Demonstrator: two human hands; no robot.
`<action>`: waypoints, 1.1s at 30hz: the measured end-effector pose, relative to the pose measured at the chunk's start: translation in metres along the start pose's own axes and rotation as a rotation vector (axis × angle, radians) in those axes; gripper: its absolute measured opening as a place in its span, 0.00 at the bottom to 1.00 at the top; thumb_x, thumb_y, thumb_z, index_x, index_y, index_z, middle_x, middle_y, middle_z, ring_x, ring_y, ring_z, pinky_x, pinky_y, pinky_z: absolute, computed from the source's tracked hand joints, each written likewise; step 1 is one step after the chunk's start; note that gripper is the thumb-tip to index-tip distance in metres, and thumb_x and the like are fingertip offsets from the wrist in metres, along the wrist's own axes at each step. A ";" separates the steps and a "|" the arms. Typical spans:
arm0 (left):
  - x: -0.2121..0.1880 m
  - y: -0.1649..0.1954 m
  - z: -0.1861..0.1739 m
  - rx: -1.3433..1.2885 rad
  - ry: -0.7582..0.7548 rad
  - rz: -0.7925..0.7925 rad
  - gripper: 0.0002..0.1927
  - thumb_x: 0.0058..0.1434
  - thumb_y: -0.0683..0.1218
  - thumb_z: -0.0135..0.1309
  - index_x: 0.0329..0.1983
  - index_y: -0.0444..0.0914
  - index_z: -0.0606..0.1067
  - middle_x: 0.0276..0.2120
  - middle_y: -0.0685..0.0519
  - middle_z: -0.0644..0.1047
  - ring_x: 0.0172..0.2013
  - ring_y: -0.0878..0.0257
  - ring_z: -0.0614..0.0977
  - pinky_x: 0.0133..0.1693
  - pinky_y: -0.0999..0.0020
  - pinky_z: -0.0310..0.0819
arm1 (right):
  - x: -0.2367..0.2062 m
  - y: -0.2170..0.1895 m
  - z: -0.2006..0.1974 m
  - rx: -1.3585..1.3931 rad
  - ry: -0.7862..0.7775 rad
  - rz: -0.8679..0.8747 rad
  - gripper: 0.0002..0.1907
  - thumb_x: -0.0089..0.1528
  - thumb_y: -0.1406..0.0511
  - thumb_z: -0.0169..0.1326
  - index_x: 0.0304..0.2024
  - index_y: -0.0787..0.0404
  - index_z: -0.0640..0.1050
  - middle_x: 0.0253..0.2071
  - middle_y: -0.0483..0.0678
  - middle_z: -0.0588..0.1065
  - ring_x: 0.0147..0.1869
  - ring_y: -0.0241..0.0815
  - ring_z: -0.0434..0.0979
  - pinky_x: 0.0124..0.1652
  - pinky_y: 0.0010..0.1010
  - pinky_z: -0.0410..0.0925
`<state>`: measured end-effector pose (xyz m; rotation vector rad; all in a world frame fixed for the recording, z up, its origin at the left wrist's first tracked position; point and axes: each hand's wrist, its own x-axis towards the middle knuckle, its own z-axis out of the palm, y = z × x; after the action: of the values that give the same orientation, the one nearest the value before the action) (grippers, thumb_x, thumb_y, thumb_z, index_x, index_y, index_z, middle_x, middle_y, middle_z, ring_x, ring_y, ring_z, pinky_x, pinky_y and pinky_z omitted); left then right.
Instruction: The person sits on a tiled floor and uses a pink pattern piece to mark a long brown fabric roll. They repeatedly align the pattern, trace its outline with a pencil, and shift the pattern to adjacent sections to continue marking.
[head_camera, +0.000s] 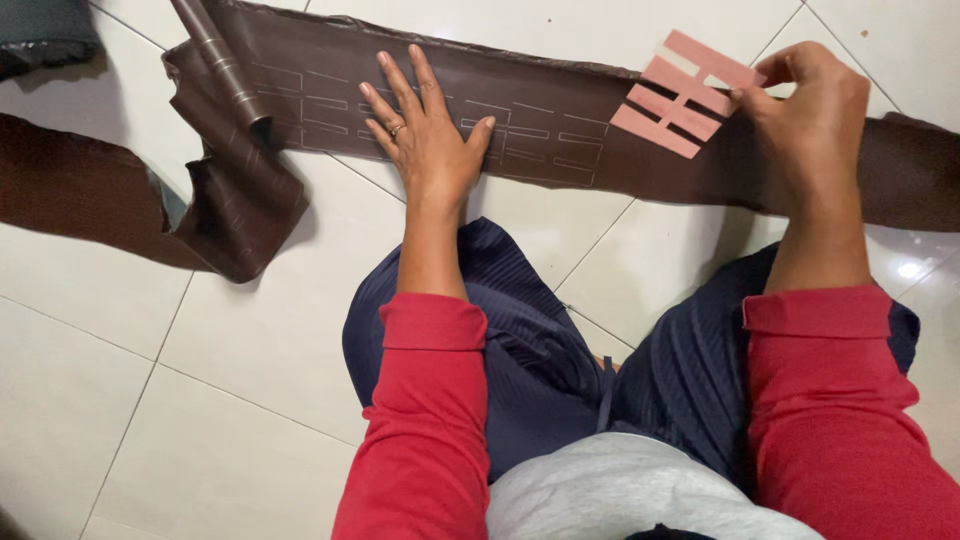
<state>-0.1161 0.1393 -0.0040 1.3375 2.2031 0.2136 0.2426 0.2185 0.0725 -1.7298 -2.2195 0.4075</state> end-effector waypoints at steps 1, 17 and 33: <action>0.000 0.000 -0.001 0.004 -0.008 -0.006 0.63 0.56 0.63 0.67 0.79 0.47 0.36 0.77 0.42 0.31 0.74 0.33 0.31 0.71 0.33 0.30 | 0.003 0.001 -0.005 0.082 -0.033 0.091 0.09 0.60 0.71 0.68 0.41 0.67 0.82 0.38 0.53 0.81 0.38 0.42 0.81 0.39 0.34 0.72; -0.001 0.007 -0.006 -0.010 -0.036 -0.011 0.59 0.60 0.64 0.64 0.79 0.46 0.36 0.77 0.43 0.31 0.74 0.32 0.31 0.70 0.32 0.30 | 0.004 -0.019 -0.031 0.645 -0.212 0.299 0.07 0.69 0.71 0.63 0.49 0.66 0.81 0.42 0.45 0.80 0.43 0.28 0.76 0.41 0.19 0.67; 0.003 0.003 -0.003 0.012 -0.119 -0.077 0.52 0.66 0.69 0.52 0.80 0.51 0.35 0.78 0.48 0.29 0.75 0.36 0.29 0.70 0.30 0.26 | -0.002 0.011 0.026 0.155 -0.351 0.303 0.10 0.64 0.64 0.64 0.44 0.63 0.83 0.38 0.52 0.81 0.41 0.42 0.81 0.42 0.33 0.72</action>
<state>-0.1165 0.1436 -0.0011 1.2361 2.1544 0.0893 0.2426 0.2179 0.0437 -2.0391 -2.0702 0.9951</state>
